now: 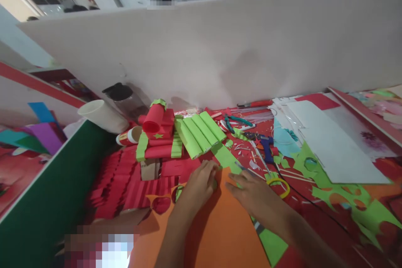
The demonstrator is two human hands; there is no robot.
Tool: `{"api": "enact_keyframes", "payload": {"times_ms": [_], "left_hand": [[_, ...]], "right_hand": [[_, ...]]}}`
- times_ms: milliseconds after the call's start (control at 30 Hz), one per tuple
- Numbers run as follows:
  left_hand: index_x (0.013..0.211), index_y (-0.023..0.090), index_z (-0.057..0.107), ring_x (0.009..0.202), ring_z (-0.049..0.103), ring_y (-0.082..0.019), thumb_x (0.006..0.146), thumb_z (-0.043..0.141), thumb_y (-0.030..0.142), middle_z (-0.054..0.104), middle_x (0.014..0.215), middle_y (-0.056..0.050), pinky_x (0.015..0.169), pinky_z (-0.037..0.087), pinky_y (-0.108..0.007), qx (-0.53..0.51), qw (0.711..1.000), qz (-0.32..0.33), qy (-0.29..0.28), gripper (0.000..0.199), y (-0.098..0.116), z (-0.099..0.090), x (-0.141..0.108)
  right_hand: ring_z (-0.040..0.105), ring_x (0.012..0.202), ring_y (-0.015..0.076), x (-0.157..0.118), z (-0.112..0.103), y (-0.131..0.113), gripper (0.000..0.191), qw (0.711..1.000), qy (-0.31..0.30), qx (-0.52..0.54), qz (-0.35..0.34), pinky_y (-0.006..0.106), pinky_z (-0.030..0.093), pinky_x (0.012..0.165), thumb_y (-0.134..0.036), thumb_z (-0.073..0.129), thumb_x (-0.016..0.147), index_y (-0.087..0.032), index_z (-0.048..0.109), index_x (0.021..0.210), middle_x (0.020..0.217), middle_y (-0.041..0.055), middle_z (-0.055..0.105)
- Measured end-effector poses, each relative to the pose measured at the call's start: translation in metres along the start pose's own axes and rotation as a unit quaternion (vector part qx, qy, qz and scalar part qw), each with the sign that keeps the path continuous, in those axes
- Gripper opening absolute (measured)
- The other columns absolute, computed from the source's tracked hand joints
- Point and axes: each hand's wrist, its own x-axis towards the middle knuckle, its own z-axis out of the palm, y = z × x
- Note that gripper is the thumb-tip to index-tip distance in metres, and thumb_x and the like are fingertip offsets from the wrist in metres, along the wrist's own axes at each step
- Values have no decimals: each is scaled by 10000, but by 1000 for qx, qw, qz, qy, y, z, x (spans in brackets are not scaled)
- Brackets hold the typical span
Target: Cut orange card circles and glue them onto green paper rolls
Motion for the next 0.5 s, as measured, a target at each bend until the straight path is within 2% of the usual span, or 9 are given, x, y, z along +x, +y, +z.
{"api": "enact_keyframes", "payload": {"times_ms": [100,167,300,500], "left_hand": [[1041,239,602,926,604,-235,870,558,296,610,1074,-92,741,434,-316,-19,999,-15,-46,186,2,-1,1],[1031,242,596,930,600,-239,836,606,306,608,1067,-88,732,435,-317,-24,997,-38,-56,205,3,0,3],[922,235,577,883,605,-232,808,604,255,620,1000,-85,721,436,-323,-36,994,-85,-58,119,2,4,7],[897,264,564,845,603,-234,793,585,229,658,917,-65,736,436,-341,-44,991,-107,-71,111,-5,11,5]], "right_hand": [[599,1007,262,0,-1,1,441,1000,2,0,-3,371,511,800,-54,661,791,-226,646,1197,1249,75,661],[594,1003,261,0,0,1,453,1000,8,9,-1,368,514,788,-57,653,792,-233,634,1210,1241,65,663],[599,980,248,0,6,0,421,999,27,29,23,343,516,741,-50,607,798,-244,632,1170,1236,70,657],[635,943,237,3,11,-3,353,994,47,62,78,326,504,655,-36,548,794,-265,627,1050,1168,58,675]]}}
